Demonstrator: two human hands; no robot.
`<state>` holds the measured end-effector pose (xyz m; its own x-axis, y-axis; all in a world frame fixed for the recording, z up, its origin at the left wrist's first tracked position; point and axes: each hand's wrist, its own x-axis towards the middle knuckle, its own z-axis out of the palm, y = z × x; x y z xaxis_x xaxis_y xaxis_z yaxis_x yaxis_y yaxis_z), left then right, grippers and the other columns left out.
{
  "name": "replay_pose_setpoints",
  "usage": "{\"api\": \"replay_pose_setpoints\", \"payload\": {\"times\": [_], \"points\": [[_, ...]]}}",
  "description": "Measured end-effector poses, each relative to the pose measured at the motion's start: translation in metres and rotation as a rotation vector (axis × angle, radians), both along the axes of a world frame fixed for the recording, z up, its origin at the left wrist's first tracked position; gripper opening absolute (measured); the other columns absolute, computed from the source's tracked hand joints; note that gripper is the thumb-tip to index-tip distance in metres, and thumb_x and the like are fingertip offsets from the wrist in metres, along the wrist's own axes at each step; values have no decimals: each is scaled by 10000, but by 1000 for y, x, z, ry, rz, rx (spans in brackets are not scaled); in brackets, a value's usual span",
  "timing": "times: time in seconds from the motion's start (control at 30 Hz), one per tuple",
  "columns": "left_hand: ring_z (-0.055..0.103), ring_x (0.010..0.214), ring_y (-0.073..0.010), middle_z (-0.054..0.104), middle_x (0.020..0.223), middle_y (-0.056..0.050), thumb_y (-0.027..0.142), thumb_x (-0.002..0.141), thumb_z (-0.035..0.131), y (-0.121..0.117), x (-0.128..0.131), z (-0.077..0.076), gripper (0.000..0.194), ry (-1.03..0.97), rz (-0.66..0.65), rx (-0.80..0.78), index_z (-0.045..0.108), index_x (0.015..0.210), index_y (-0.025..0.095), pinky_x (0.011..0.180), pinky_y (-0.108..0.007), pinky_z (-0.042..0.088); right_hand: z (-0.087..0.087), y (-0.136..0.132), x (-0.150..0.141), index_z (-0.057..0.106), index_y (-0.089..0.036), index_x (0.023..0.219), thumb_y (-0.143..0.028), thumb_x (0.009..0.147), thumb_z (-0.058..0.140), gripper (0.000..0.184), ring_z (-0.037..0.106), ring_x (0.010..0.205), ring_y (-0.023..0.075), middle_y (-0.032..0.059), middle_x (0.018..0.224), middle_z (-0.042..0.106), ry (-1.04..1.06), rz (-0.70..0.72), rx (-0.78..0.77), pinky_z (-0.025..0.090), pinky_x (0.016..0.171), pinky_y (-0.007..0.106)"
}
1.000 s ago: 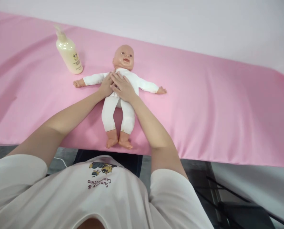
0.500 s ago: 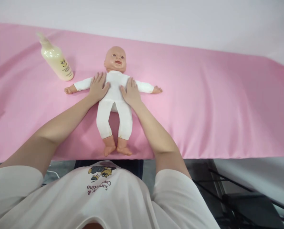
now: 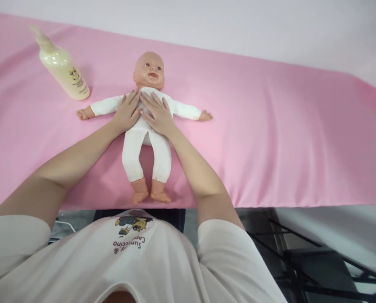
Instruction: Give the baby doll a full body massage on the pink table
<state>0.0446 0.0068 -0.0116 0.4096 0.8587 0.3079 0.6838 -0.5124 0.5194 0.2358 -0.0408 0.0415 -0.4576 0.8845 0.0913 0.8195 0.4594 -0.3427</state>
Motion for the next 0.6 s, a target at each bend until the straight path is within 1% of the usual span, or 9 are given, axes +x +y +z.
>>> {"api": "replay_pose_setpoints", "payload": {"times": [0.1, 0.17, 0.23, 0.27, 0.33, 0.4, 0.47, 0.53, 0.6], "points": [[217, 1654, -291, 271, 1760, -141, 596, 1070, 160, -1, -2, 3, 780, 27, -54, 14, 329, 1656, 109, 1354, -529, 110, -8, 7, 2, 200, -119, 1704, -398, 1110, 284, 661, 120, 1660, 264, 90, 1795, 159, 23, -169, -13, 129, 1337, 521], [233, 1649, -286, 270, 1760, -144, 594, 1069, 101, 1, -5, 1, 798, 21, -58, 9, 323, 1657, 102, 1350, -533, 123, -11, 1, -6, 157, -80, 1706, -429, 1099, 323, 719, 138, 1656, 340, 165, 1789, 132, -12, -340, -43, 193, 1310, 593], [263, 1641, -284, 296, 1751, -144, 632, 1057, 107, 5, -8, -2, 813, -9, -53, 0, 346, 1655, 137, 1348, -523, 149, -10, -14, -20, 160, -50, 1698, -441, 1091, 350, 747, 163, 1644, 419, 232, 1772, 141, -50, -430, -47, 228, 1271, 678], [280, 1635, -283, 313, 1745, -141, 659, 1049, 126, 8, -10, -4, 813, -31, -51, -2, 361, 1651, 167, 1347, -517, 163, -7, -24, -28, 184, -41, 1692, -435, 1090, 356, 739, 170, 1638, 446, 252, 1763, 156, -69, -424, -37, 224, 1259, 711], [306, 1627, -279, 344, 1734, -130, 696, 1038, 159, 13, -12, -8, 798, -78, -50, 0, 382, 1642, 226, 1343, -511, 181, -2, -47, -44, 230, -28, 1680, -426, 1086, 387, 732, 172, 1634, 471, 261, 1755, 180, -105, -331, -12, 197, 1265, 733], [316, 1622, -282, 357, 1727, -134, 711, 1033, 171, 16, -13, -10, 797, -102, -62, 0, 389, 1638, 241, 1341, -517, 182, 4, -70, -56, 258, -11, 1672, -421, 1088, 399, 728, 176, 1639, 461, 260, 1756, 175, -133, -206, 16, 172, 1297, 705], [316, 1622, -284, 360, 1724, -139, 713, 1033, 176, 17, -15, -11, 798, -108, -73, -2, 393, 1637, 240, 1342, -521, 174, 6, -87, -63, 327, -59, 1665, -460, 1064, 459, 735, 192, 1638, 456, 220, 1746, 252, -120, -169, 17, 193, 1315, 680], [317, 1623, -282, 363, 1724, -133, 713, 1032, 194, 17, -16, -11, 787, -108, -78, -7, 397, 1634, 249, 1343, -518, 172, 7, -93, -65, 390, -143, 1655, -513, 1027, 529, 743, 200, 1639, 445, 162, 1715, 363, -79, -156, -2, 214, 1328, 654], [324, 1621, -278, 375, 1721, -119, 712, 1031, 203, 17, -16, -10, 775, -114, -69, -14, 403, 1629, 262, 1344, -511, 180, 7, -87, -61, 399, -195, 1656, -540, 1010, 556, 749, 193, 1648, 415, 123, 1698, 409, -45, -126, -28, 200, 1345, 621]]}}
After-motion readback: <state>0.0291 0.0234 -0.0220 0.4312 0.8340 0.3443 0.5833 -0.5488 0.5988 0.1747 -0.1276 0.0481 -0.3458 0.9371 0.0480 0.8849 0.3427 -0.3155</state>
